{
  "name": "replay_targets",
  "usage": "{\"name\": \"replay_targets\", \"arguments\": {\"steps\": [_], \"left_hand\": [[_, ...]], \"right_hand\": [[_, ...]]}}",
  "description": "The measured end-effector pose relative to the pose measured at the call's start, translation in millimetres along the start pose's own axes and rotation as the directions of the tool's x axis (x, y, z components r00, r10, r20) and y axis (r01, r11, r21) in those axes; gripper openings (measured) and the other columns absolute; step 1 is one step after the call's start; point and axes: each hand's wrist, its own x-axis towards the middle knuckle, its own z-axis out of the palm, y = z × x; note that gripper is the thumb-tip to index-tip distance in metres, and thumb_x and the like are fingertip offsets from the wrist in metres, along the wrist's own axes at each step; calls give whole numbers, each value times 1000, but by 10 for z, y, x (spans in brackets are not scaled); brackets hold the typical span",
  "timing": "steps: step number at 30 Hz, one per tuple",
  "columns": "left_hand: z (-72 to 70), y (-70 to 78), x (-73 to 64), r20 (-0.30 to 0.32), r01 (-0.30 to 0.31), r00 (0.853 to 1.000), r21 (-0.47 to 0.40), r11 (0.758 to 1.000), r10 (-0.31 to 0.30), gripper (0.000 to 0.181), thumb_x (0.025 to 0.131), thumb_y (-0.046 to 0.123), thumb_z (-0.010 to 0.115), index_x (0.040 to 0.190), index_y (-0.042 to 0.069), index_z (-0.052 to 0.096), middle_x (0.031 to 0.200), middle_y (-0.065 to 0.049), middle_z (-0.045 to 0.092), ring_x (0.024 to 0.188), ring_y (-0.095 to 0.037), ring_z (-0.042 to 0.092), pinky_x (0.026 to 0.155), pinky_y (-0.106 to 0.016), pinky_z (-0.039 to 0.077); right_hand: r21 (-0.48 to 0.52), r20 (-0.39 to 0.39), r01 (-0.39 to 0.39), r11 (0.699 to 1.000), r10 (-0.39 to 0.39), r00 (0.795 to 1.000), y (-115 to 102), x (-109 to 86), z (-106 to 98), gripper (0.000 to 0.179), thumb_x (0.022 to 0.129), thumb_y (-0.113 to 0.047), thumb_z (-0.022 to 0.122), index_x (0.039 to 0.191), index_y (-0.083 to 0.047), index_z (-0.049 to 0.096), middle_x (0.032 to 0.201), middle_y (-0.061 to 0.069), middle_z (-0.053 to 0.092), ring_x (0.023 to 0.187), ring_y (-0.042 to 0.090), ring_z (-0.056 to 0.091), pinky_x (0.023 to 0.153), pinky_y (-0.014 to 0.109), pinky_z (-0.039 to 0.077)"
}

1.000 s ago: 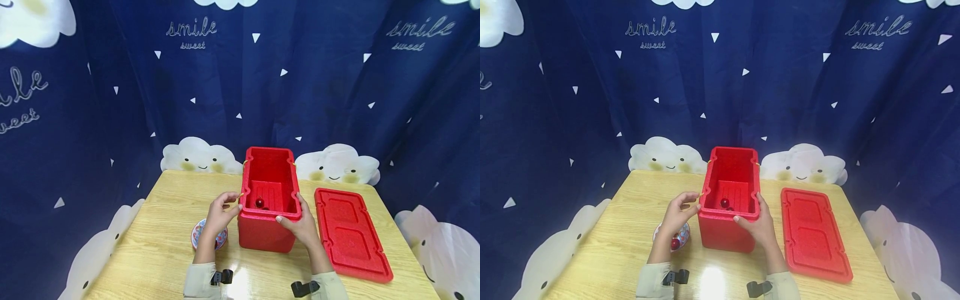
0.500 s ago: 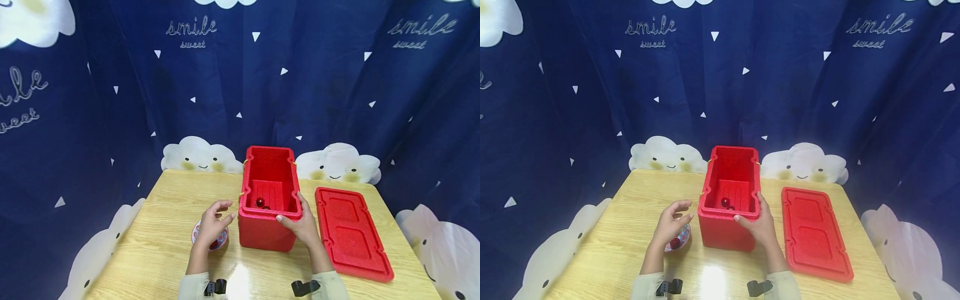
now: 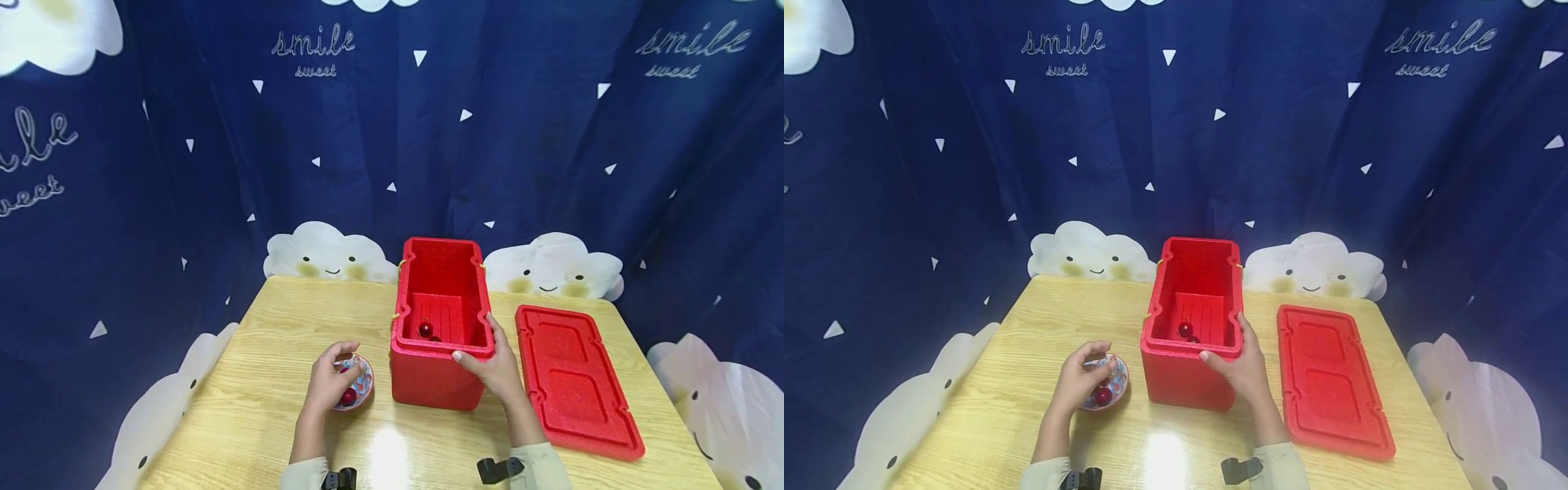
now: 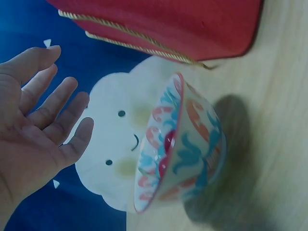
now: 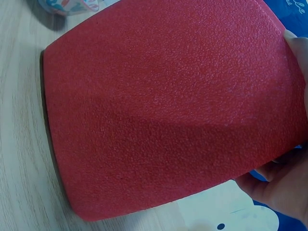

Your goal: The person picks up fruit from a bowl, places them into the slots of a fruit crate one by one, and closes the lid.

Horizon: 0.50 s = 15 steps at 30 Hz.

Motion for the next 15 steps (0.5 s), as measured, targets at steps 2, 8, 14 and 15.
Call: {"name": "replay_targets", "arguments": {"steps": [2,8,14,15], "left_hand": [[-27,-30,-24,-7,20,1000,-8,1000,-20,34,77,0,71,110,8,64,108,-5,63,105,-32,54,88,-51,42],[-106,-51,-103,-29,58,998,22,998,-57,35,76,-1,72,109,4,63,107,-8,63,100,-28,56,85,-43,45],[-183,73,-167,-51,83,995,-7,997,-83,31,75,-6,71,105,-1,64,102,-13,63,96,-32,56,83,-49,45],[-188,42,-165,-52,88,995,-3,996,-88,31,75,-5,72,106,-1,64,103,-13,63,96,-32,57,83,-47,46]], "right_hand": [[-1,-2,-2,1000,2,1000,1,0,1,97,73,-17,79,148,-9,17,139,19,35,120,35,41,86,44,47],[2,-2,-8,1000,8,1000,4,-6,4,98,73,-18,79,148,-10,17,140,18,35,120,35,40,86,44,46],[3,0,17,1000,-17,1000,6,2,8,97,74,-16,79,148,-8,17,140,19,35,120,35,41,87,44,46],[4,0,22,1000,-22,1000,7,5,9,97,74,-16,79,147,-7,17,140,20,35,120,35,41,88,44,45]]}}
